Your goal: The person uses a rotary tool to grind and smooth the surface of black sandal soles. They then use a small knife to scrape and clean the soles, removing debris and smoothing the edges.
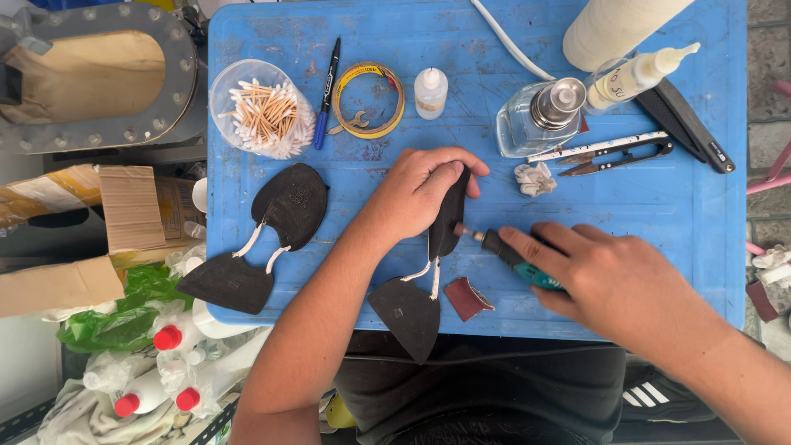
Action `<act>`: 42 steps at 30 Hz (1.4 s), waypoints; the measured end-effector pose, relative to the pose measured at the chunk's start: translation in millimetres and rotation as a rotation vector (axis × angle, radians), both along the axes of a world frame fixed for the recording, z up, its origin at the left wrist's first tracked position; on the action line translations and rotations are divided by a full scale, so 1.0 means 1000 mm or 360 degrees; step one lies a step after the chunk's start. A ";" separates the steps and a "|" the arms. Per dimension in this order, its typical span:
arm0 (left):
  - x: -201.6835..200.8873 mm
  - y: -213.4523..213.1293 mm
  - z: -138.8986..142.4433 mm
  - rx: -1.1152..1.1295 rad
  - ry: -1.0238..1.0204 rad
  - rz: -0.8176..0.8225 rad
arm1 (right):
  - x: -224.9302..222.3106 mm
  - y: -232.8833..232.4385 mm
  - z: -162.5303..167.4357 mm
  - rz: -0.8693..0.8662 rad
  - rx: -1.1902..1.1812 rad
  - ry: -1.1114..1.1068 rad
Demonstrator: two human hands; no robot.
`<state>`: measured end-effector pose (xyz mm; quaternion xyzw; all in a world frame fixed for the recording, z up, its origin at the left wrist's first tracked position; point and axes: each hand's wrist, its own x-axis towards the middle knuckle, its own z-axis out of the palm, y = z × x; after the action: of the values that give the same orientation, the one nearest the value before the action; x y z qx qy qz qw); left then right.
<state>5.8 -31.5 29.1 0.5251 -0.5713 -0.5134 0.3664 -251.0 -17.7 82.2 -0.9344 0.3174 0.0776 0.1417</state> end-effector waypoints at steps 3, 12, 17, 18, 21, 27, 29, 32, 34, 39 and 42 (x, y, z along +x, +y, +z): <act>0.001 0.000 -0.003 -0.0111 -0.0142 0.0000 | 0.001 -0.001 -0.002 0.0140 0.0066 -0.0078; 0.008 -0.002 -0.010 -0.0180 0.0037 -0.0111 | -0.002 -0.003 0.003 0.0045 0.0143 -0.0278; 0.020 -0.001 -0.007 -0.0357 -0.0052 -0.0126 | -0.020 -0.003 0.008 -0.0365 0.0611 -0.0209; 0.023 0.000 -0.004 -0.0360 -0.0095 -0.0099 | -0.025 -0.004 0.007 -0.0438 0.0674 -0.0238; 0.032 0.008 0.009 -0.0221 -0.0270 0.0144 | -0.039 -0.005 -0.001 -0.0533 0.0842 -0.0446; 0.010 0.076 0.035 -0.0175 -0.1329 0.0658 | -0.055 -0.010 -0.023 -0.0432 0.0971 -0.0823; -0.013 0.097 0.030 -0.0287 -0.1407 0.0766 | -0.057 -0.013 -0.027 -0.0429 0.1054 -0.0915; -0.034 0.111 0.014 -0.0331 -0.1540 0.0876 | -0.058 -0.015 -0.029 -0.0484 0.1057 -0.0893; -0.036 0.110 0.003 -0.0330 -0.1541 0.0901 | -0.058 -0.015 -0.029 -0.0512 0.1037 -0.0860; -0.021 0.096 0.001 -0.0337 -0.1291 0.0767 | -0.058 -0.014 -0.028 -0.0580 0.1040 -0.0828; -0.005 0.097 0.011 -0.0664 -0.1388 0.0728 | -0.058 -0.015 -0.029 -0.0512 0.1000 -0.0840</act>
<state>0.6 65.7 39.8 0.7169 -0.6313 -0.0302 0.2942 -309.3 -33.1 53.4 -0.7724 0.3729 -0.0939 0.5055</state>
